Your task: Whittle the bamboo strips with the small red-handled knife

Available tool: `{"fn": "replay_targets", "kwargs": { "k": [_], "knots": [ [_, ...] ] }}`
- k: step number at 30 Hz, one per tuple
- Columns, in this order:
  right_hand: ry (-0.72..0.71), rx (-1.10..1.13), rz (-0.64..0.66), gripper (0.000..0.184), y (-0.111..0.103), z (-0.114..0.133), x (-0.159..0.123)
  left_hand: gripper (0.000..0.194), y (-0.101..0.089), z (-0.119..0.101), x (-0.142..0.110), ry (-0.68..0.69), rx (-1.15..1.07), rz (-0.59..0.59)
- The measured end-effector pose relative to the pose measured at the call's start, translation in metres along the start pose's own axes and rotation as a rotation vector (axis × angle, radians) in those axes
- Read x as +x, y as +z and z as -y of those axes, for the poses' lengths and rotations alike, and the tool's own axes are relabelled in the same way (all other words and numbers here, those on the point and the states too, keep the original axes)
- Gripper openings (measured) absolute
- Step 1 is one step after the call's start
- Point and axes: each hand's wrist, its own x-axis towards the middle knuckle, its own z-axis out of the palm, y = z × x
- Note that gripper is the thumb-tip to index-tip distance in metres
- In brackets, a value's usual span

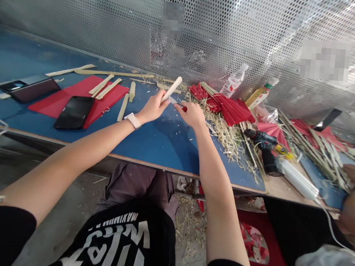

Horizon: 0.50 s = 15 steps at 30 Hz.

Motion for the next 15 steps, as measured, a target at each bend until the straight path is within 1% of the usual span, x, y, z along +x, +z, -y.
{"fn": "replay_targets", "kwargs": {
  "k": [6, 15],
  "knots": [
    [0.016, 0.019, 0.01, 0.052, -0.0014, -0.0002, 0.0005, 0.011, -0.0005, -0.0002, 0.0001, 0.021, 0.001, -0.009],
    [0.074, 0.067, 0.012, 0.053, 0.0005, 0.0085, 0.0008, 0.015, -0.0052, -0.0048, -0.0002, 0.005, 0.064, -0.076]
  ]
}}
